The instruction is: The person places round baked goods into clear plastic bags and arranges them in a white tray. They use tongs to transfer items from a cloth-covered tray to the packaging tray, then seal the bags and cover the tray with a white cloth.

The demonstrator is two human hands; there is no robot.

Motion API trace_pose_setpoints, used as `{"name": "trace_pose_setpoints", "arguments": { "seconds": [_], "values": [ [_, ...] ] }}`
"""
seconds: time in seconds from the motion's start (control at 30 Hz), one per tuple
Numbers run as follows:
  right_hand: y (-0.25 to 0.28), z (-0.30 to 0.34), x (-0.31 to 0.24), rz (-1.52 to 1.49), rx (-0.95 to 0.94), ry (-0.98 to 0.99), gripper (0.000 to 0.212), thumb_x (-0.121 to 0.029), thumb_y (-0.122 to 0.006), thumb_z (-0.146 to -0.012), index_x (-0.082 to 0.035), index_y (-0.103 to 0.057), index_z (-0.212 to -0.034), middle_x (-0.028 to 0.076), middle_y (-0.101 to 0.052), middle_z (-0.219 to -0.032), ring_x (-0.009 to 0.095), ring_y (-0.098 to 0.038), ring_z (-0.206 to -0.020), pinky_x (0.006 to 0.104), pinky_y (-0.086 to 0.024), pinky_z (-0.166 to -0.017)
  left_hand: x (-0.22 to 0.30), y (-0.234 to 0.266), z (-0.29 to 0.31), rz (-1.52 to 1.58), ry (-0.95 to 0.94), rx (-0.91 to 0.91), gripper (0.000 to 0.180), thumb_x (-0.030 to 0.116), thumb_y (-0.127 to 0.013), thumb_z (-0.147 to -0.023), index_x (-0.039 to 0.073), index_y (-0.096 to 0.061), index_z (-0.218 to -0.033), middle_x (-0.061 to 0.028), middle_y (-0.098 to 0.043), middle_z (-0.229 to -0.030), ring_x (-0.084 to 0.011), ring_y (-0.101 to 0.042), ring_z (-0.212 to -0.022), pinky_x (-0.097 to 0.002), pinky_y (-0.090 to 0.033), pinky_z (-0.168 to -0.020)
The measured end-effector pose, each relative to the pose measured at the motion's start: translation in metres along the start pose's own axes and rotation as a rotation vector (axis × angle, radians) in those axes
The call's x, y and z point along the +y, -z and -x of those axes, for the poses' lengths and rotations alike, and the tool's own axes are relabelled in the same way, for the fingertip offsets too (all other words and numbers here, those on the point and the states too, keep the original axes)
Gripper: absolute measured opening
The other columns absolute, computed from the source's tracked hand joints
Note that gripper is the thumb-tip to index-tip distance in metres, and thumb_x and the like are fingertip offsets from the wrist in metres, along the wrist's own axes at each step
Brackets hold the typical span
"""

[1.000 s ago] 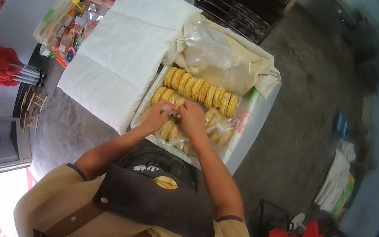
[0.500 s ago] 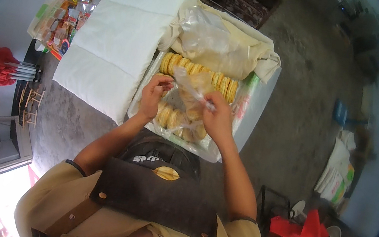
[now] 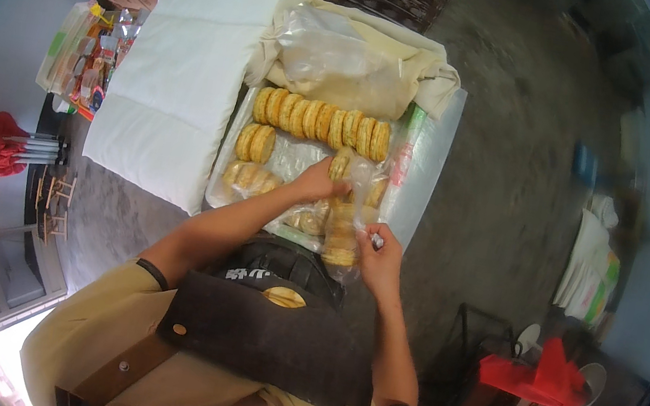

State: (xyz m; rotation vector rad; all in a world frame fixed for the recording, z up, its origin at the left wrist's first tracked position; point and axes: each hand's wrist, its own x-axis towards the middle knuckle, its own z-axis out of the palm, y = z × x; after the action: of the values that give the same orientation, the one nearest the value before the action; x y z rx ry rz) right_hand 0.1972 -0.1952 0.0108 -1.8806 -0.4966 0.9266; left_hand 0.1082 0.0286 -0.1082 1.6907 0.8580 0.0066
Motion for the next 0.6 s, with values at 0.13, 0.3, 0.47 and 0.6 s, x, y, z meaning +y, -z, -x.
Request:
{"name": "trace_pose_setpoints", "arguments": {
  "seconds": [0.13,0.3,0.47,0.6],
  "values": [
    [0.000,-0.014,0.010,0.010,0.058,0.013,0.012,-0.013,-0.071,-0.100,-0.003,-0.066,-0.096,-0.003,-0.058,-0.072,0.006,-0.052,-0.064,0.0266,-0.043,-0.057,-0.002,-0.002,-0.015,0.065,0.058,-0.025,0.065,0.035,-0.085,-0.084,-0.005,-0.061,-0.128,-0.0183,-0.073,-0.108,-0.0286,-0.072,-0.097,-0.0404,-0.057,-0.085],
    [-0.013,-0.038,0.016,-0.018,0.051,0.045,0.013,-0.013,-0.070,-0.099,-0.001,-0.065,-0.096,0.006,-0.064,-0.072,0.014,-0.060,-0.062,0.0336,-0.047,-0.058,-0.023,0.000,-0.039,0.285,0.191,-0.067,0.056,0.031,-0.084,-0.087,-0.007,-0.062,-0.122,-0.0125,-0.072,-0.095,-0.0192,-0.070,-0.073,-0.0347,-0.057,-0.070],
    [-0.022,-0.061,0.023,0.225,0.121,0.283,0.011,-0.003,-0.064,-0.094,0.002,-0.059,-0.103,0.022,-0.063,-0.096,0.041,-0.063,-0.088,0.0453,-0.051,-0.078,-0.032,0.003,-0.030,0.306,0.069,-0.105,0.061,0.030,-0.082,-0.088,-0.007,-0.059,-0.131,-0.0134,-0.073,-0.104,-0.0251,-0.072,-0.088,-0.0372,-0.057,-0.081],
    [-0.018,-0.070,0.023,0.410,0.078,0.519,0.020,0.003,-0.062,-0.087,0.002,-0.055,-0.105,0.024,-0.056,-0.109,0.046,-0.055,-0.106,0.0511,-0.049,-0.088,-0.014,0.013,0.007,0.177,-0.063,-0.230,0.067,0.030,-0.083,-0.086,-0.005,-0.058,-0.138,-0.0174,-0.072,-0.117,-0.0312,-0.068,-0.111,-0.0390,-0.054,-0.098]
  ]
}}
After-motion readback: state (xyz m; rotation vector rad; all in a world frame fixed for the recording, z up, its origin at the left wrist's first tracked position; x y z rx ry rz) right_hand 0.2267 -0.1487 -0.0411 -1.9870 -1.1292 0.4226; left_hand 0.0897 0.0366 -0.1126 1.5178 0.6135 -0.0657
